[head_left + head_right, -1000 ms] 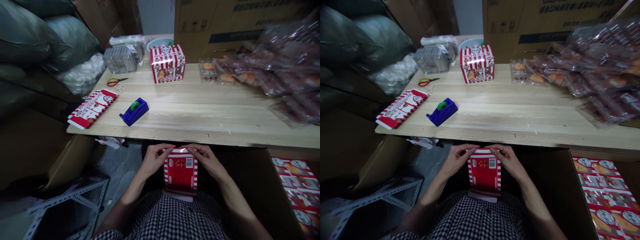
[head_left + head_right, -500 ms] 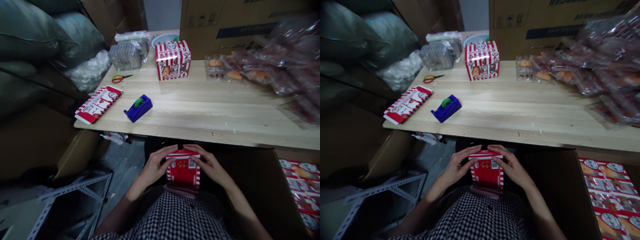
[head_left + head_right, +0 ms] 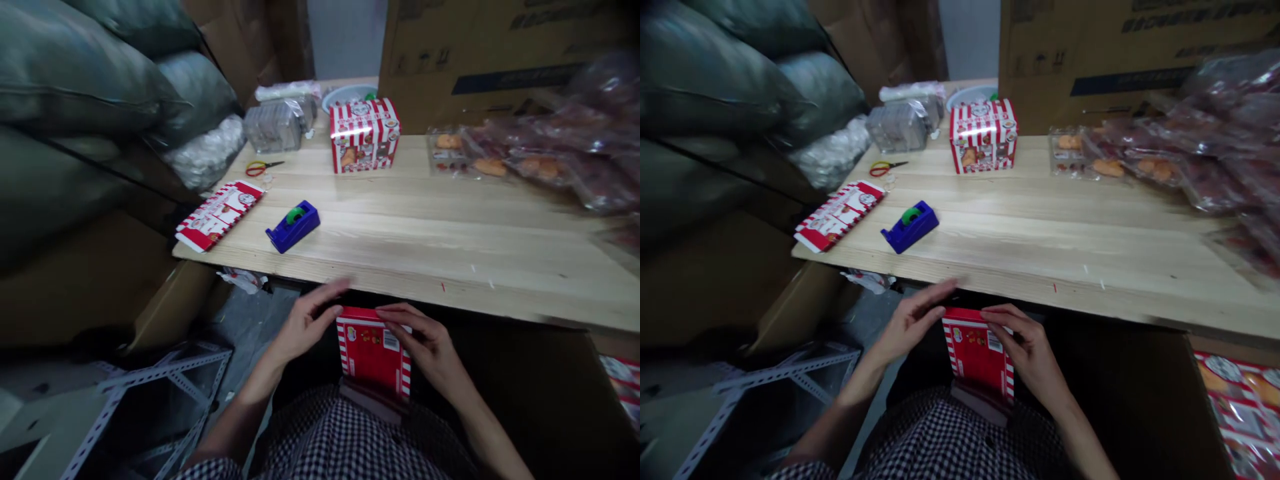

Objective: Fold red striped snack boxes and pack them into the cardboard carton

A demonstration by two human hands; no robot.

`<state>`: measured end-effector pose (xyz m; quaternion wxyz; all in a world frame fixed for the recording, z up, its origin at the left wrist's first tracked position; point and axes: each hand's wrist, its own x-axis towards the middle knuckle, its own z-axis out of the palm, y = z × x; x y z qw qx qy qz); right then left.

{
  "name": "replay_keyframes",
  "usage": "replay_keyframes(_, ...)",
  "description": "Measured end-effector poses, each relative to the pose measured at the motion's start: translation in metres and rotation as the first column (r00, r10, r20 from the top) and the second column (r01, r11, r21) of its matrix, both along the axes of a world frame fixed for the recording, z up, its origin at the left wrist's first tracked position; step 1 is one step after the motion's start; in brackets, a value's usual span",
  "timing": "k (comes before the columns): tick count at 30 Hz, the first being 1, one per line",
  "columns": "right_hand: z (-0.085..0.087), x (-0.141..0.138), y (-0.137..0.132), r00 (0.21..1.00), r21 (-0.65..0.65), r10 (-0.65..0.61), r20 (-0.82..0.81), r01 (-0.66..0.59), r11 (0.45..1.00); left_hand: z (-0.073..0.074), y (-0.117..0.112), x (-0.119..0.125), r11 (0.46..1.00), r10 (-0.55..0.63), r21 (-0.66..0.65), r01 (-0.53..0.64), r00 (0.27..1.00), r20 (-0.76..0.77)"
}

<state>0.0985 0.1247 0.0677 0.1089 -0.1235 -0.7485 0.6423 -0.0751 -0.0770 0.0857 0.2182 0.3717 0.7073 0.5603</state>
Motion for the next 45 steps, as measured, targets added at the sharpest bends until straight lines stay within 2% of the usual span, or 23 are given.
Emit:
replay_keyframes(1,-0.003,0.000,0.003,1.000,0.004,-0.005,0.009,0.005,1.000,0.005,-0.003,-0.021,0.994,0.108,0.013,-0.107,0.992,-0.061)
replay_keyframes(2,-0.007,0.000,0.006,1.000,0.005,-0.006,0.015,0.006,1.000,0.010,-0.006,-0.045,0.966,0.259,0.040,-0.256,0.956,-0.135)
replay_keyframes(3,-0.010,0.001,0.009,1.000,0.004,0.000,0.019,0.000,1.000,0.016,-0.011,-0.070,0.915,0.403,0.064,-0.399,0.889,-0.219)
replay_keyframes(4,-0.013,0.001,0.012,1.000,0.002,0.010,0.022,-0.010,1.000,0.021,-0.015,-0.096,0.863,0.495,0.051,-0.503,0.819,-0.290)
replay_keyframes(5,-0.016,0.002,0.013,0.999,-0.002,0.020,0.026,-0.020,1.000,0.025,-0.019,-0.121,0.829,0.527,-0.005,-0.559,0.785,-0.325)
replay_keyframes(6,-0.018,0.003,0.014,0.999,-0.004,0.032,0.033,-0.032,0.999,0.027,-0.022,-0.142,0.818,0.520,-0.103,-0.566,0.804,-0.287)
replay_keyframes(7,-0.018,0.004,0.014,0.999,-0.006,0.040,0.037,-0.040,0.999,0.029,-0.023,-0.160,0.828,0.486,-0.205,-0.523,0.850,-0.205)
replay_keyframes(10,-0.017,0.006,0.010,0.999,-0.002,0.019,0.030,-0.019,1.000,0.028,-0.020,-0.191,0.863,0.394,-0.333,-0.380,0.919,-0.028)
replay_keyframes(15,-0.012,0.008,0.004,0.997,0.015,-0.069,0.021,0.069,0.998,0.023,-0.016,-0.196,0.910,0.346,-0.302,-0.282,0.921,0.181)
replay_keyframes(19,-0.012,0.009,0.005,0.998,0.016,-0.055,0.024,0.055,0.998,0.021,-0.023,-0.191,0.933,0.354,-0.185,-0.309,0.884,0.306)
replay_keyframes(22,-0.018,0.008,0.008,0.998,0.028,-0.061,0.025,0.061,0.998,0.013,-0.030,-0.184,0.922,0.385,-0.107,-0.372,0.850,0.359)
replay_keyframes(26,-0.024,0.005,0.011,0.997,0.041,-0.070,0.024,0.069,0.997,-0.010,-0.039,-0.173,0.887,0.443,-0.046,-0.459,0.820,0.364)
replay_keyframes(29,-0.017,0.001,0.011,0.996,0.042,-0.088,0.002,0.088,0.995,-0.023,-0.044,-0.167,0.842,0.517,-0.023,-0.539,0.794,0.320)
replay_keyframes(32,0.000,-0.001,0.008,0.990,0.065,-0.137,-0.036,0.139,0.988,-0.024,-0.045,-0.150,0.780,0.600,0.006,-0.625,0.751,0.275)
replay_keyframes(34,0.011,0.000,0.001,0.981,0.080,-0.183,-0.062,0.188,0.979,-0.017,-0.042,-0.124,0.751,0.633,0.029,-0.660,0.731,0.256)
replay_keyframes(36,0.018,0.001,-0.009,0.969,0.108,-0.230,-0.095,0.239,0.965,-0.005,-0.034,-0.084,0.754,0.627,0.046,-0.655,0.740,0.245)
replay_keyframes(38,0.021,0.002,-0.021,0.957,0.168,-0.254,-0.142,0.276,0.946,0.010,-0.021,-0.035,0.806,0.558,0.058,-0.588,0.790,0.255)
replay_keyframes(40,0.021,0.002,-0.032,0.952,0.236,-0.239,-0.191,0.281,0.930,0.024,-0.006,0.014,0.873,0.442,0.023,-0.488,0.809,0.389)
replay_keyframes(42,0.021,0.003,-0.040,0.952,0.277,-0.209,-0.224,0.268,0.923,0.034,0.009,0.052,0.898,0.367,0.013,-0.439,0.767,0.527)
replay_keyframes(45,0.022,0.006,-0.048,0.954,0.303,-0.166,-0.250,0.240,0.922,0.038,0.024,0.079,0.894,0.299,0.042,-0.446,0.664,0.685)
